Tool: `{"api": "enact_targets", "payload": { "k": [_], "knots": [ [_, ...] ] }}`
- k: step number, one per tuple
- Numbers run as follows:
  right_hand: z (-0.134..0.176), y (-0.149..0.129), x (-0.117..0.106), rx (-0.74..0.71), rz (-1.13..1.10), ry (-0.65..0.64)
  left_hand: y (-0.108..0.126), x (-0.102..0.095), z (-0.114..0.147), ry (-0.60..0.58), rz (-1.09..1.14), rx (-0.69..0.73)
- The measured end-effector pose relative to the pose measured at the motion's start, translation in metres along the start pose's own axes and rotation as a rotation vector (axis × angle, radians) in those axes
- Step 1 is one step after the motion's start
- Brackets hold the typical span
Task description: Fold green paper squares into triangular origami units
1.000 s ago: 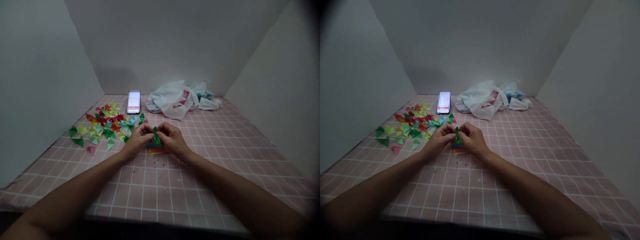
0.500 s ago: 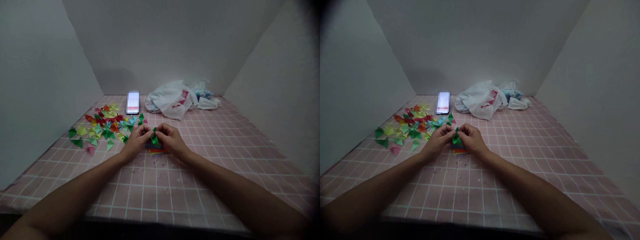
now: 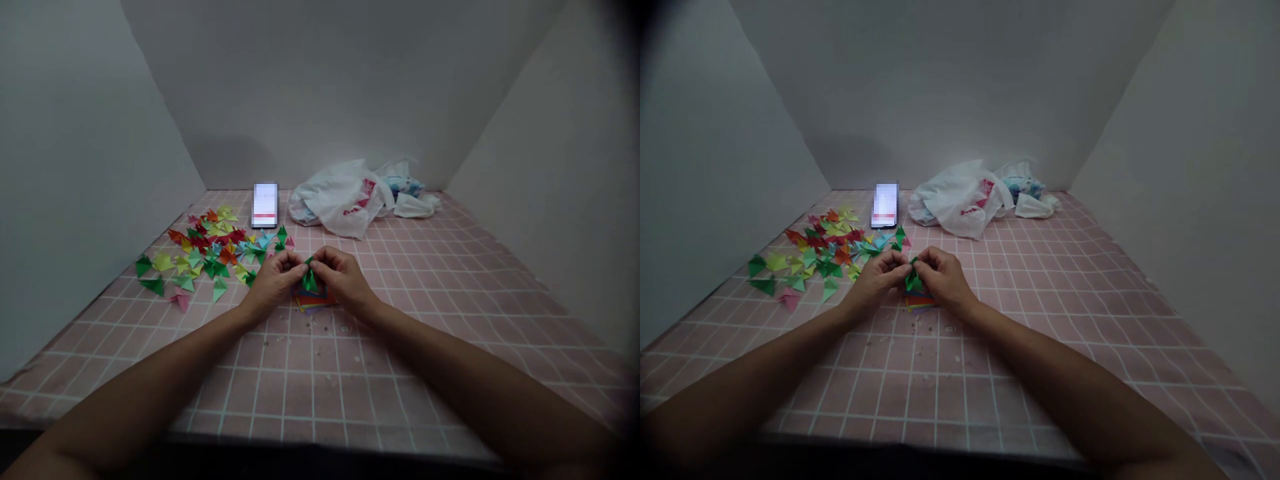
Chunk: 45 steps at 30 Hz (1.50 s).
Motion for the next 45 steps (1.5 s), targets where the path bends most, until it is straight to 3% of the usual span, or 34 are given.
{"api": "enact_targets", "payload": {
  "k": [13, 25, 35, 45],
  "knots": [
    [-0.001, -0.003, -0.002, -0.030, 0.074, 0.024, -0.006, 0.000, 0.000, -0.021, 0.120, -0.052],
    [-0.001, -0.002, -0.002, -0.026, -0.032, -0.026, -0.008, 0.003, 0.003, -0.025, 0.243, -0.150],
    [-0.002, -0.003, -0.002, -0.027, 0.049, 0.033, -0.001, 0.004, 0.002, -0.004, 0.190, -0.125],
    [-0.004, -0.005, -0.004, -0.035, -0.049, -0.045, -0.001, 0.001, 0.002, -0.049, 0.180, -0.143]
  ]
}}
Point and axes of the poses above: each hand's wrist, its own z-axis away from the middle knuckle, its own x-axis out of the palm, y = z × x, the point moved 1 cm from there along -z, towards the middle knuckle, and after that the axes turned 8 degrees about -y, right-handed, at the moved point
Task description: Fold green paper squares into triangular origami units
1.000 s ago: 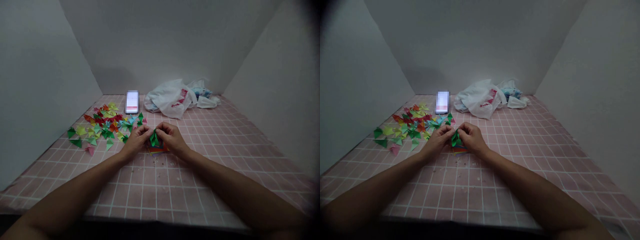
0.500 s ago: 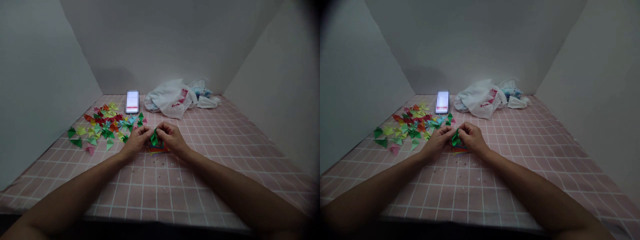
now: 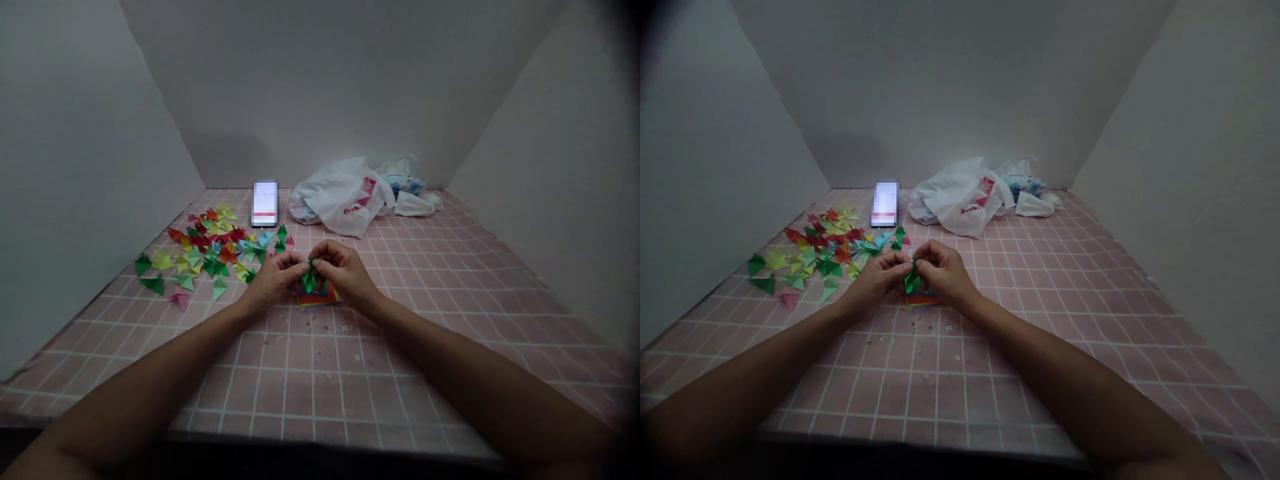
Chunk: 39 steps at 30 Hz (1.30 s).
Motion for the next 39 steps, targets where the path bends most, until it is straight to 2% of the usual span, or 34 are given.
{"api": "enact_targets", "payload": {
  "k": [22, 39],
  "knots": [
    [-0.0001, -0.0002, -0.0029, -0.004, -0.033, -0.032, -0.0013, -0.0010, -0.0011, -0.021, 0.050, -0.028],
    [0.0008, 0.0038, -0.0023, 0.027, -0.130, -0.018, 0.0014, -0.0021, -0.0014, -0.027, -0.056, -0.002]
  ]
}}
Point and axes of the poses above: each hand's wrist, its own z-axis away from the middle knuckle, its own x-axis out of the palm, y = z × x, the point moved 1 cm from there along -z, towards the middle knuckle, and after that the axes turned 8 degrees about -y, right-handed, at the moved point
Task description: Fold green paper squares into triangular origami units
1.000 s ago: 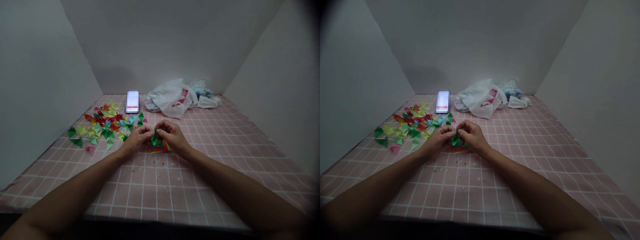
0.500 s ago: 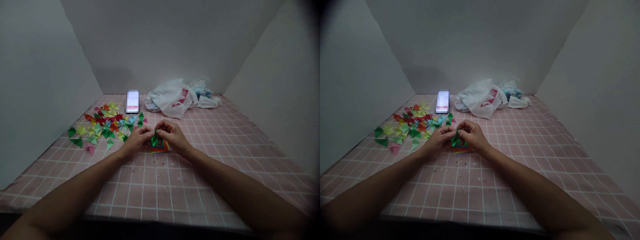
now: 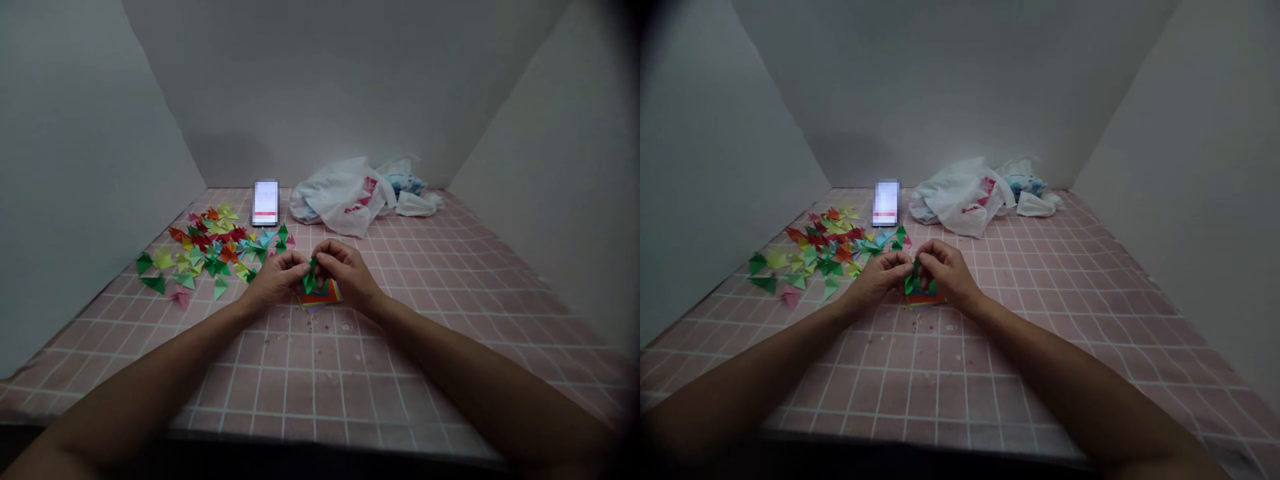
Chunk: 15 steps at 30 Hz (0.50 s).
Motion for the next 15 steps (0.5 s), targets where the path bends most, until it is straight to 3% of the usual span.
{"api": "enact_targets", "payload": {
  "k": [15],
  "knots": [
    [-0.0008, 0.0028, 0.0002, 0.006, -0.008, -0.016, -0.0017, 0.0009, 0.0012, 0.065, 0.062, 0.055]
  ]
}}
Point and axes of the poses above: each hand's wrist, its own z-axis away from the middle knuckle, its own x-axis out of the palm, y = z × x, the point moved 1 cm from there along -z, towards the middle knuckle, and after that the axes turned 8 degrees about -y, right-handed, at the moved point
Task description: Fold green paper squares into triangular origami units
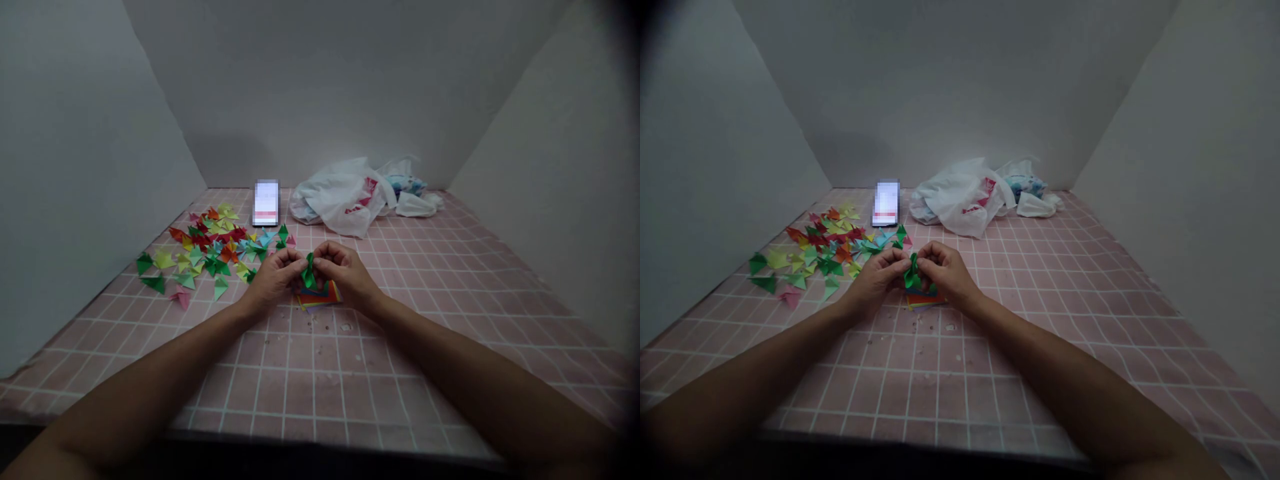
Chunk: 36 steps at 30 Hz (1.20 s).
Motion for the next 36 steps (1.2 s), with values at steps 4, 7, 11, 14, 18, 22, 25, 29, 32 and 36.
{"api": "enact_targets", "payload": {
  "k": [4, 7, 11, 14, 18, 22, 25, 29, 32, 36],
  "knots": [
    [-0.0005, 0.0003, -0.0003, -0.001, -0.010, -0.001, 0.0011, 0.0008, -0.0001, 0.001, -0.014, 0.011],
    [-0.0006, 0.0000, -0.0002, 0.007, -0.015, -0.001, 0.0010, 0.0007, -0.0003, -0.010, -0.030, 0.005],
    [-0.0010, -0.0001, 0.0000, 0.002, 0.021, 0.009, 0.0006, 0.0001, -0.0001, -0.008, -0.072, 0.020],
    [-0.0013, 0.0001, 0.0003, -0.001, 0.080, 0.029, 0.0007, -0.0001, 0.0004, -0.005, -0.111, 0.042],
    [-0.0015, 0.0001, 0.0012, 0.012, 0.132, 0.051, 0.0013, 0.0002, 0.0008, -0.004, -0.161, 0.050],
    [-0.0010, -0.0005, 0.0028, 0.016, 0.145, 0.063, 0.0013, 0.0006, 0.0005, -0.006, -0.163, 0.059],
    [0.0000, -0.0005, 0.0041, 0.015, 0.145, 0.075, 0.0003, 0.0005, -0.0002, -0.001, -0.170, 0.067],
    [0.0009, 0.0003, 0.0048, 0.014, 0.142, 0.089, -0.0013, 0.0000, -0.0011, -0.009, -0.171, 0.063],
    [0.0009, 0.0005, 0.0048, 0.009, 0.154, 0.095, -0.0005, 0.0002, -0.0008, -0.005, -0.187, 0.063],
    [0.0009, 0.0001, 0.0049, 0.021, 0.138, 0.068, 0.0031, 0.0015, -0.0001, 0.012, -0.205, 0.054]
  ]
}}
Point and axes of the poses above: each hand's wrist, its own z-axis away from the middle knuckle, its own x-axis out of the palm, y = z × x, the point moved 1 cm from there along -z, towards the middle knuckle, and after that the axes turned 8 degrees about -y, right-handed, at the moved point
